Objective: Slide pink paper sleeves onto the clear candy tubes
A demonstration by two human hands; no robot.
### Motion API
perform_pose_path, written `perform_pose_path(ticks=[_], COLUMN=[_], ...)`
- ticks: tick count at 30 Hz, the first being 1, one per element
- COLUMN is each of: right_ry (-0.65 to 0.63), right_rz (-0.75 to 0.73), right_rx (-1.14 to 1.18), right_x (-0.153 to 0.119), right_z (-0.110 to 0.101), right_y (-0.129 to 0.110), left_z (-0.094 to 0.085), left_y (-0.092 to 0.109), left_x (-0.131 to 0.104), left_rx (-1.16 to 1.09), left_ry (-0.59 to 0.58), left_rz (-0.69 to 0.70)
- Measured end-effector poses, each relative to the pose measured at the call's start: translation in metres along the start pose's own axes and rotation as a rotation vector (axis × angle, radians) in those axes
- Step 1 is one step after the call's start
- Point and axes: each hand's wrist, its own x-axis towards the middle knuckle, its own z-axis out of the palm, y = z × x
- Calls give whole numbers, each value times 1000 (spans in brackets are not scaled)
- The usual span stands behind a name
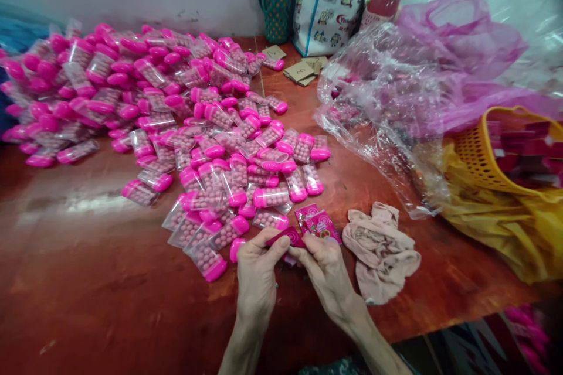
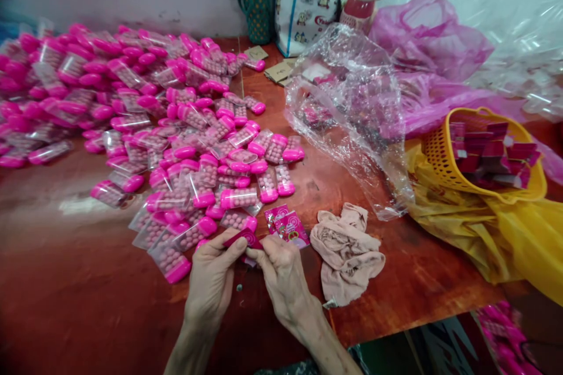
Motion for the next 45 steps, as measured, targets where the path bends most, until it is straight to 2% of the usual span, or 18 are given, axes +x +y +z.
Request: perform_pose_path(ticks=[4, 8, 15, 20, 25, 33, 36, 42, 45], right_ry=[-40, 37, 47, 51, 128, 117, 100, 53, 12], right_rz=[19, 27, -104, -103, -37, -120, -145, -164, -173], right_rx=[21, 24, -41, -63, -63, -154, -194, -241, -260], right_x=[0, 2, 2, 2, 6, 10, 11, 13, 11], right_z=[-1, 7, 18, 14, 8, 6, 5, 5, 8], right_y=[-10, -11, -12, -12, -12, -13, -12, -10, -11], left_z=[-1, -4, -6, -8, -11, -17, -22, -30, -31], left_y=[2, 6, 13, 13, 17, 12, 9, 18, 26], left_x=[1, 3, 2, 3, 7, 8, 8, 10, 10], left_rx=[-23, -51, -113, -114, -102, -45, 45, 413, 531], left_ry=[39, 65, 61, 55, 107, 229, 256, 114, -69], left_rz=[0, -35, -132, -141, -34, 166, 263, 520, 544])
